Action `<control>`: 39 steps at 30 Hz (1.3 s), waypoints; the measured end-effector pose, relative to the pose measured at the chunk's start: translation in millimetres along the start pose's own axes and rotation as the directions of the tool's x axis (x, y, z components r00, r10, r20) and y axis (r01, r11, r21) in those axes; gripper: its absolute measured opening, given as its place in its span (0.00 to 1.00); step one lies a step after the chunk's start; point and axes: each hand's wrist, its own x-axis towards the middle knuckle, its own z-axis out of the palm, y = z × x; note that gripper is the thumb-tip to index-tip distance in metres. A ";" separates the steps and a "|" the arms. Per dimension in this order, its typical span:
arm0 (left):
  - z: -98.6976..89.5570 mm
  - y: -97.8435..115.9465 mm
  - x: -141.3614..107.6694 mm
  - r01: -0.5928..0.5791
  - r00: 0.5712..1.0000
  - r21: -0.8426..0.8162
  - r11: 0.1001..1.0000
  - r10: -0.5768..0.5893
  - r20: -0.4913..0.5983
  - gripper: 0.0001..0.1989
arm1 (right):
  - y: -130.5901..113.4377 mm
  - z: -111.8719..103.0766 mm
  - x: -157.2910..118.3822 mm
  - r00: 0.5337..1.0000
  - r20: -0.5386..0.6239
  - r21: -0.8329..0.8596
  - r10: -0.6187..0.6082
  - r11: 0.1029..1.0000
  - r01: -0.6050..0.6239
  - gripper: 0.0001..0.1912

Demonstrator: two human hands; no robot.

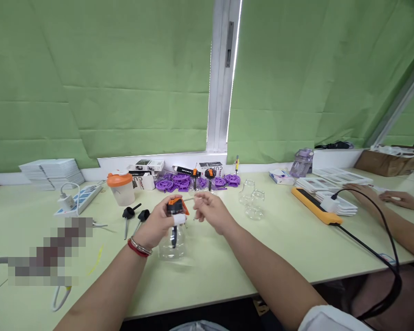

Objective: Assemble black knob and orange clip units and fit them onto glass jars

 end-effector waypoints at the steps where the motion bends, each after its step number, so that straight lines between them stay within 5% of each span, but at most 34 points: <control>1: -7.7 -2.7 -0.5 0.039 0.998 -0.137 0.990 -0.032 0.058 0.26 | 6.8 -3.8 6.9 0.991 -0.064 0.023 0.121 0.993 -0.120 0.21; 4: -22.2 -13.6 -2.3 0.097 0.989 -0.410 0.907 -0.042 0.140 0.20 | 25.6 -6.1 22.0 0.927 0.051 0.093 0.372 0.922 -0.375 0.26; 6: -24.9 -21.1 -3.4 0.148 0.982 -0.469 0.871 -0.071 0.177 0.17 | 34.6 -1.3 25.4 0.912 0.134 0.213 0.387 0.888 -0.408 0.25; 12: -30.5 -31.9 -4.0 0.234 0.971 -0.590 0.773 -0.160 0.175 0.17 | 46.2 4.5 22.1 0.986 0.100 0.378 0.135 0.911 -0.164 0.16; 17: -35.4 -37.0 -2.7 0.257 0.966 -0.610 0.750 -0.185 0.179 0.19 | 53.6 -2.1 22.3 0.956 0.107 0.300 0.274 0.907 -0.294 0.19; 27: -37.4 -41.6 -0.9 0.251 0.968 -0.597 0.762 -0.193 0.160 0.21 | 61.3 -4.0 24.9 0.946 0.141 0.398 0.292 0.858 -0.324 0.14; 39: -38.3 -44.7 -0.2 0.269 0.962 -0.569 0.777 -0.188 0.198 0.20 | 67.7 -1.4 27.0 0.944 0.147 0.360 0.296 0.873 -0.330 0.18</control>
